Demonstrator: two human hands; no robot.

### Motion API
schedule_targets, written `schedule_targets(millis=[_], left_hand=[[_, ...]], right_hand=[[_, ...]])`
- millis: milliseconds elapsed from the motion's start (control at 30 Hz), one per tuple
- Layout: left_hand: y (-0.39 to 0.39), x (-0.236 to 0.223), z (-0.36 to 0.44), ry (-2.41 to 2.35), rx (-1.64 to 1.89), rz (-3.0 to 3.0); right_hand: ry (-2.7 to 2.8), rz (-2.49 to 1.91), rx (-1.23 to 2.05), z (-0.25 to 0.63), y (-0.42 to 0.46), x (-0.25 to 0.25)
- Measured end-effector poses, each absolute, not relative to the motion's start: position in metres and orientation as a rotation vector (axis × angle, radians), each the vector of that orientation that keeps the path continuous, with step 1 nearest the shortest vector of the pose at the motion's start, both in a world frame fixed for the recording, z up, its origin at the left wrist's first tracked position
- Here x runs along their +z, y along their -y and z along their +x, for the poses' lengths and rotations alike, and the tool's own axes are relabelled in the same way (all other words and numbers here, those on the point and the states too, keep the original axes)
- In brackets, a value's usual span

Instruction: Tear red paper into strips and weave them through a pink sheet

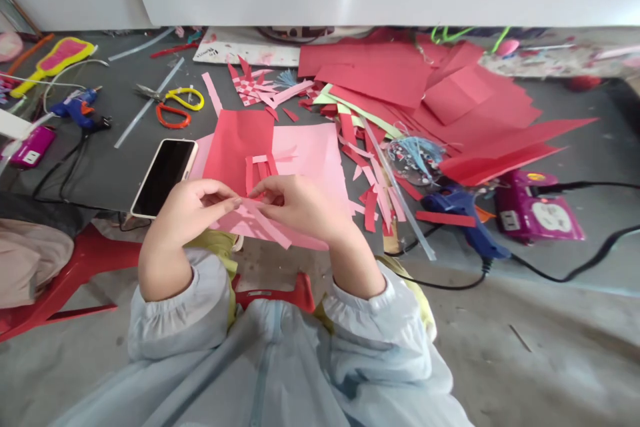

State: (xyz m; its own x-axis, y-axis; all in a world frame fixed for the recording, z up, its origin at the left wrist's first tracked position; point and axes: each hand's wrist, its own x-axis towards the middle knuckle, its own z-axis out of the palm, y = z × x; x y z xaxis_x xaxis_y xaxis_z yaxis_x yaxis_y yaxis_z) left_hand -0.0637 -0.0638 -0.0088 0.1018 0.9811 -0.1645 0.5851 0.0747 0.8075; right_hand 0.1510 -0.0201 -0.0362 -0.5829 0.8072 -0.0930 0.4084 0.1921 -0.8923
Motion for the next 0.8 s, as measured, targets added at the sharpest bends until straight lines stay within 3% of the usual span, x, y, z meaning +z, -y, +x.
schedule_targets(millis=[300,533,800], left_hand=[[0.078,-0.013,-0.073,-1.626,0.861,1.226],[0.077,-0.011,-0.061,-1.601,0.797,1.318],[0.077,-0.014,-0.064,-1.603,0.642,1.286]], right_hand=[[1.873,-1.06,1.504,0.158,0.019,-0.027],[1.762,-1.096,1.405,0.159,0.014,-0.029],[1.849,-1.099,1.59,0.17,0.013,-0.023]])
